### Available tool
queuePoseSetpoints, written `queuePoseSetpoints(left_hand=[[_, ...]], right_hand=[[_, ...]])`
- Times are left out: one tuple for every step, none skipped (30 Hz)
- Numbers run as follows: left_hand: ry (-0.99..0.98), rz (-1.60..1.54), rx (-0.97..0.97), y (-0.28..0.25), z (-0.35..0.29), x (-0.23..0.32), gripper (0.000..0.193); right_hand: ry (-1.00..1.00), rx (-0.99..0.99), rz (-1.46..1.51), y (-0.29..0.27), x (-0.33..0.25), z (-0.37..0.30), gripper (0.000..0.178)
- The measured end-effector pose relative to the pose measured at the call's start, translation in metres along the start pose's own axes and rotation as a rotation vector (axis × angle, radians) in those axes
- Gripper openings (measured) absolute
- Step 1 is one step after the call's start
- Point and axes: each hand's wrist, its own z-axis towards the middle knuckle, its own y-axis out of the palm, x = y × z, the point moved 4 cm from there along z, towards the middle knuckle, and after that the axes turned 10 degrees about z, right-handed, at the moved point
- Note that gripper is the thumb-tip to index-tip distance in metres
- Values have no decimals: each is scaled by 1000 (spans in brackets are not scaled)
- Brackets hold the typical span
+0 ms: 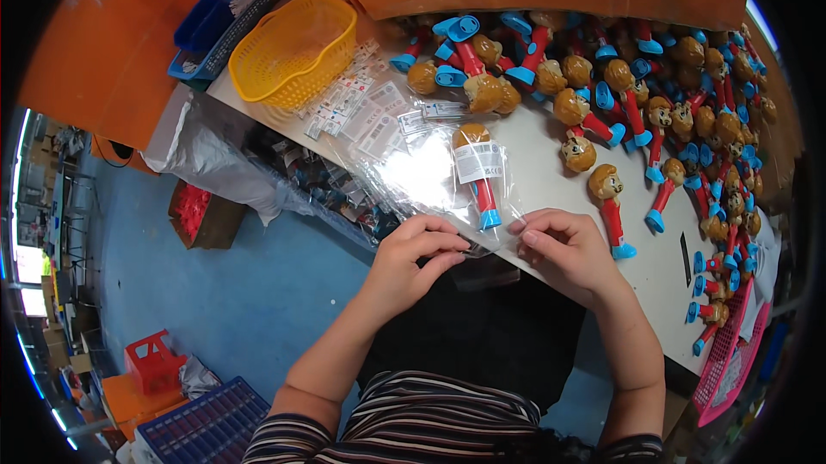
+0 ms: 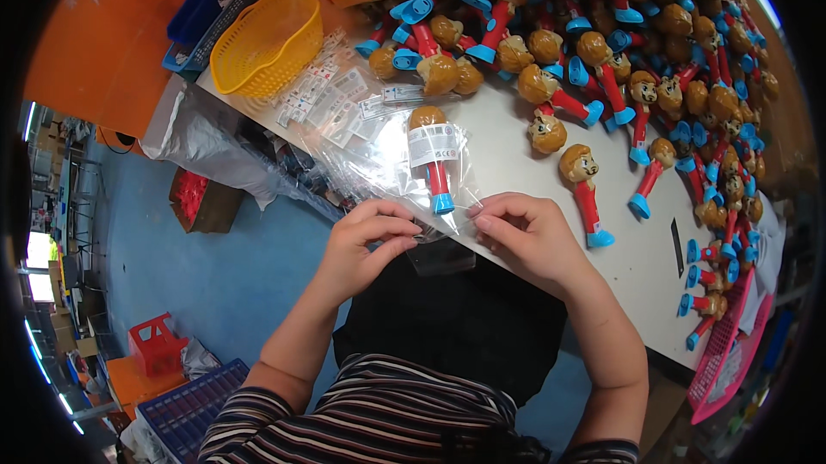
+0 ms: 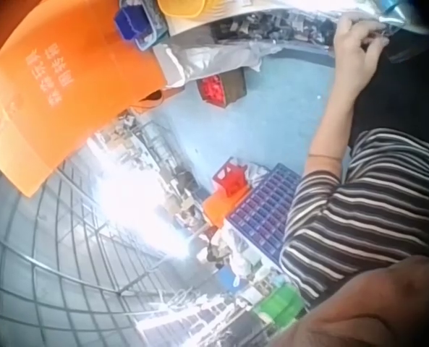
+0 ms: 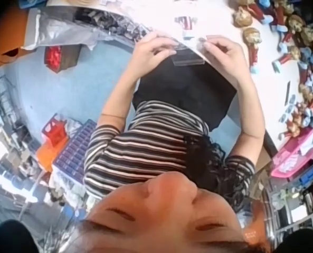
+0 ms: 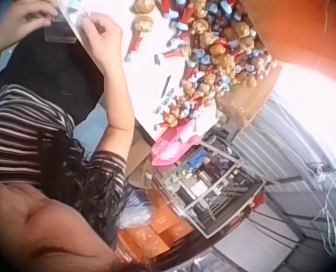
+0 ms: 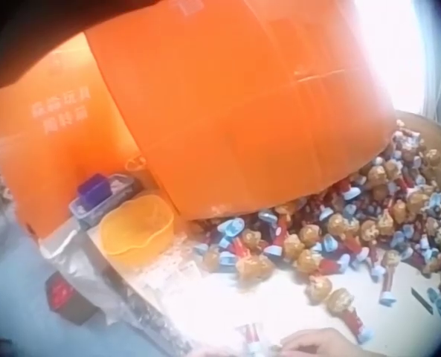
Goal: Packing individual toy figures into clear plastic bags at a workbench.
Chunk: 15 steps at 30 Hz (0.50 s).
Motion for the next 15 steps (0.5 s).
queuePoseSetpoints(left_hand=[[51, 54, 15, 1, 1, 1, 22], [51, 53, 15, 2, 1, 2, 22], [57, 45, 24, 5, 2, 4, 21], [62, 37, 33, 6, 2, 5, 20], [62, 37, 33, 8, 1, 4, 20], [85, 44, 44, 9, 1, 2, 18], [107, 52, 56, 9, 0, 2, 16], [108, 52, 56, 8, 0, 2, 16], [135, 102, 44, 7, 1, 4, 14], [163, 152, 33, 6, 2, 7, 11], [165, 151, 32, 8, 1, 10, 11], [16, -19, 39, 9, -1, 9, 8], [-133, -189, 47, 12, -4, 5, 6], [-133, -188, 48, 14, -5, 4, 6], [-143, -244, 55, 16, -6, 2, 7]], right_hand=[[0, 1, 0, -1, -1, 0, 12], [4, 1, -12, -1, -2, -1, 13], [9, 0, -24, -2, -2, -1, 13], [9, 2, -24, -3, -2, -1, 13], [15, 5, -8, -5, -1, -1, 14], [20, 8, 9, -6, 0, -1, 14], [20, 9, 8, -9, 1, -1, 14], [20, 9, 9, -12, 3, 1, 16], [21, 12, 10, -14, 5, 1, 19], [20, 15, 9, -14, 6, 1, 19], [38, 36, 69, -15, 7, 0, 20], [55, 53, 131, -15, 9, 0, 20], [55, 50, 131, -12, 8, 0, 20], [79, 91, 172, -10, 5, -2, 16], [102, 133, 212, -8, 4, -3, 12]])
